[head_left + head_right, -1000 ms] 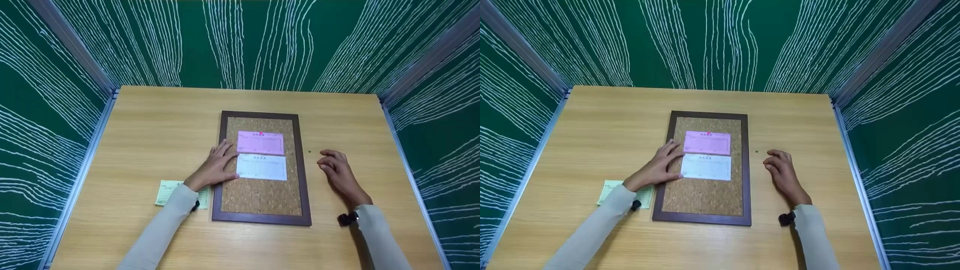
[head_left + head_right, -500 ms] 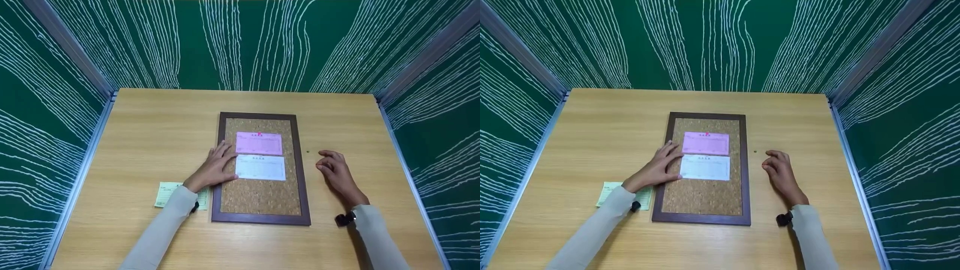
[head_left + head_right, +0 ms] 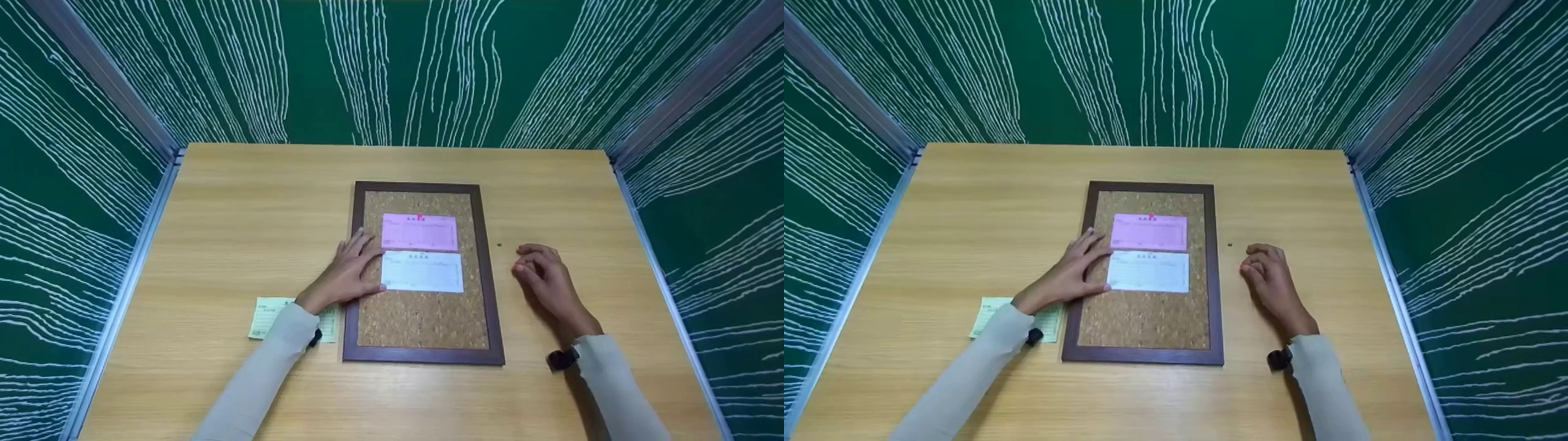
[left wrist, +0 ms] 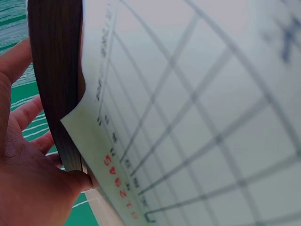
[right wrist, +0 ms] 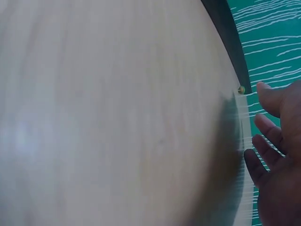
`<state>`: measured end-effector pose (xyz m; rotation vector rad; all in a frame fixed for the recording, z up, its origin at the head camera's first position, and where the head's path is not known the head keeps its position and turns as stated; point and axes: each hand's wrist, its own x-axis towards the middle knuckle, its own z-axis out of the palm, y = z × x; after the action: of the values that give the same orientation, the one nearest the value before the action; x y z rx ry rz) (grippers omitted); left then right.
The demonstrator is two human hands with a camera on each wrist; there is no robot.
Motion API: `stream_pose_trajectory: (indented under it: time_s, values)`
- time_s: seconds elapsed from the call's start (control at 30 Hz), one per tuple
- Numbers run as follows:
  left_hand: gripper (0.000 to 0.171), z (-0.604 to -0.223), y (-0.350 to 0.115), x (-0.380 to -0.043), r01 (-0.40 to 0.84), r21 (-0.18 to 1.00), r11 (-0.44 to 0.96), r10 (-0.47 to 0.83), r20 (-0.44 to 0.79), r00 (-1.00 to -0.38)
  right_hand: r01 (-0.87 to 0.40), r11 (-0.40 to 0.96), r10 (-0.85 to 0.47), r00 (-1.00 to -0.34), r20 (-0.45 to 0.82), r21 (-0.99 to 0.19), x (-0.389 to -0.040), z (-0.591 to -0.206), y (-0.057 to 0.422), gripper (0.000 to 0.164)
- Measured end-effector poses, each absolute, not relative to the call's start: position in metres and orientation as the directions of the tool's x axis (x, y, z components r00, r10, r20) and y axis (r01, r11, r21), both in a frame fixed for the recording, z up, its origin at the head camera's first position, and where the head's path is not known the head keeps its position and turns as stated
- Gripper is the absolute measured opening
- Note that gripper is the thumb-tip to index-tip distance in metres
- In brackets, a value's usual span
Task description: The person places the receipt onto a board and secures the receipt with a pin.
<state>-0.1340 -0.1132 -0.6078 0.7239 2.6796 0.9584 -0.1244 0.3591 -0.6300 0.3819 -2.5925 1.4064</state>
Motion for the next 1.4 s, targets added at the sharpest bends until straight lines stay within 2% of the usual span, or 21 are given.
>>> stream_pose_trajectory:
  time_s: [0.57,0.83,1.13,1.4]
  values:
    - [0.083,-0.607,-0.113,-0.134,0.374,0.628,0.683,0.507,-0.038,-0.861,-0.350,0.496,-0.157,-0.936,0.315,-0.795,-0.124,-0.606,0.338,0.009]
    - [0.085,-0.609,-0.114,-0.135,0.373,0.644,0.668,0.515,-0.038,-0.856,-0.382,0.529,-0.184,-0.923,0.337,-0.758,-0.124,-0.603,0.332,0.006]
    - [0.083,-0.609,-0.115,-0.134,0.376,0.644,0.666,0.518,-0.036,-0.855,-0.415,0.502,-0.191,-0.909,0.371,-0.759,-0.124,-0.600,0.323,0.012]
    - [0.082,-0.608,-0.115,-0.134,0.380,0.638,0.670,0.520,-0.038,-0.854,-0.426,0.464,-0.210,-0.905,0.370,-0.777,-0.125,-0.597,0.317,0.006]
